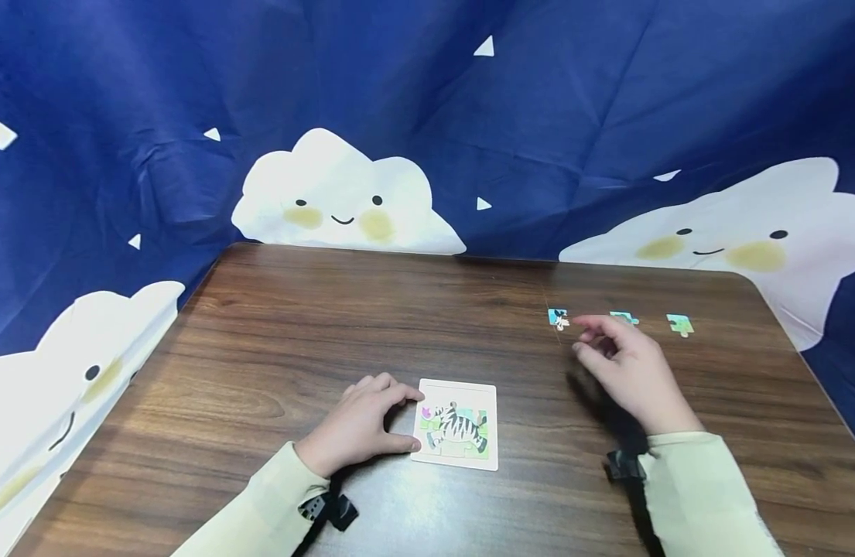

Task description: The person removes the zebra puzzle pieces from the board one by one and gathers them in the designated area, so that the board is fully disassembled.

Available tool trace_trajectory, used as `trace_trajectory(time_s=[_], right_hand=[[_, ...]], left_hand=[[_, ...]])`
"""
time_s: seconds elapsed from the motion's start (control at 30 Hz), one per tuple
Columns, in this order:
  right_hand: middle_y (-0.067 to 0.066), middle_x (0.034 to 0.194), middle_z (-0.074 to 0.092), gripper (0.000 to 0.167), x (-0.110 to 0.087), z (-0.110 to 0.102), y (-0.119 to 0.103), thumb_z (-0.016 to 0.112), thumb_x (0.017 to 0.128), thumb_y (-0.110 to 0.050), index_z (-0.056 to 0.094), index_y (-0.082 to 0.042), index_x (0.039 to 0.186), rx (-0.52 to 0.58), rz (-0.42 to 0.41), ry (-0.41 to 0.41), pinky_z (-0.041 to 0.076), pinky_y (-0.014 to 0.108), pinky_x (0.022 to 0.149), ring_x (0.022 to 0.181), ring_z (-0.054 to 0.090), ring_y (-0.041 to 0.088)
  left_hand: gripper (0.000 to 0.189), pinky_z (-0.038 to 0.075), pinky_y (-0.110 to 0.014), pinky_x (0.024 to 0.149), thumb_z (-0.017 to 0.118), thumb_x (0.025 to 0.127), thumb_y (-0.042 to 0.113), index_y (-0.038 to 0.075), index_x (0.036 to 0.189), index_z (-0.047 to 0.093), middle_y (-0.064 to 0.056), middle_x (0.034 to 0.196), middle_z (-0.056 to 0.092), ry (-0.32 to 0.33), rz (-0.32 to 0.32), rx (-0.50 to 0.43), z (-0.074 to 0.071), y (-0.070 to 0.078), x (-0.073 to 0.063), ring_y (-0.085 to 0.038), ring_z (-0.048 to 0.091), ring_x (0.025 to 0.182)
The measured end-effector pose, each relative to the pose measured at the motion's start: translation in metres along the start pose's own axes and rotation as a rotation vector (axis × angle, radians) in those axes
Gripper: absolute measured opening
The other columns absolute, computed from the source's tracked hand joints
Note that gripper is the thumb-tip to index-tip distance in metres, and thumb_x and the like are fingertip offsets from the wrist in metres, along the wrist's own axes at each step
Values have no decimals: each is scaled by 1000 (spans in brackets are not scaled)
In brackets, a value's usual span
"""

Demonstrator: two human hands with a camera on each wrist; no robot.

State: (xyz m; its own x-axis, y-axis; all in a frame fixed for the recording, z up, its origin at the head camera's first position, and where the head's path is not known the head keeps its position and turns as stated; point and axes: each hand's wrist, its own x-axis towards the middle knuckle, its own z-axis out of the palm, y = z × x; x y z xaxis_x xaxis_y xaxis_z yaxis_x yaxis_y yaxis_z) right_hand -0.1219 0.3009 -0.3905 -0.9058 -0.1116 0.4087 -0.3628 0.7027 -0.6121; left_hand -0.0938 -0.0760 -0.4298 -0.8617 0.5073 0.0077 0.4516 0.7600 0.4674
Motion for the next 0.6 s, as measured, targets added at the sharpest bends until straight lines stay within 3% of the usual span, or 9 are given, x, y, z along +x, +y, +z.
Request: trace_trajectory(time_s=[0.2,0.6], right_hand=[[3,89,65,29,0,21,-26,74,84,3,71,-6,111,30,-16,-27,40,11,72,81,53,-4],[-8,87,63,23,-4,52,-66,74,87,-3,73,-12,108,60,-39,-168,44,20,67,77,55,6]], left_hand=[[61,35,-31,78,85,72,50,27,125,67,7,104,59,2,-4,2,0,-1,-1,-12,49,94],[61,34,-30,77,84,72,50,27,125,67,7,102,58,10,1,-5,1,-1,-1,-12,49,92]])
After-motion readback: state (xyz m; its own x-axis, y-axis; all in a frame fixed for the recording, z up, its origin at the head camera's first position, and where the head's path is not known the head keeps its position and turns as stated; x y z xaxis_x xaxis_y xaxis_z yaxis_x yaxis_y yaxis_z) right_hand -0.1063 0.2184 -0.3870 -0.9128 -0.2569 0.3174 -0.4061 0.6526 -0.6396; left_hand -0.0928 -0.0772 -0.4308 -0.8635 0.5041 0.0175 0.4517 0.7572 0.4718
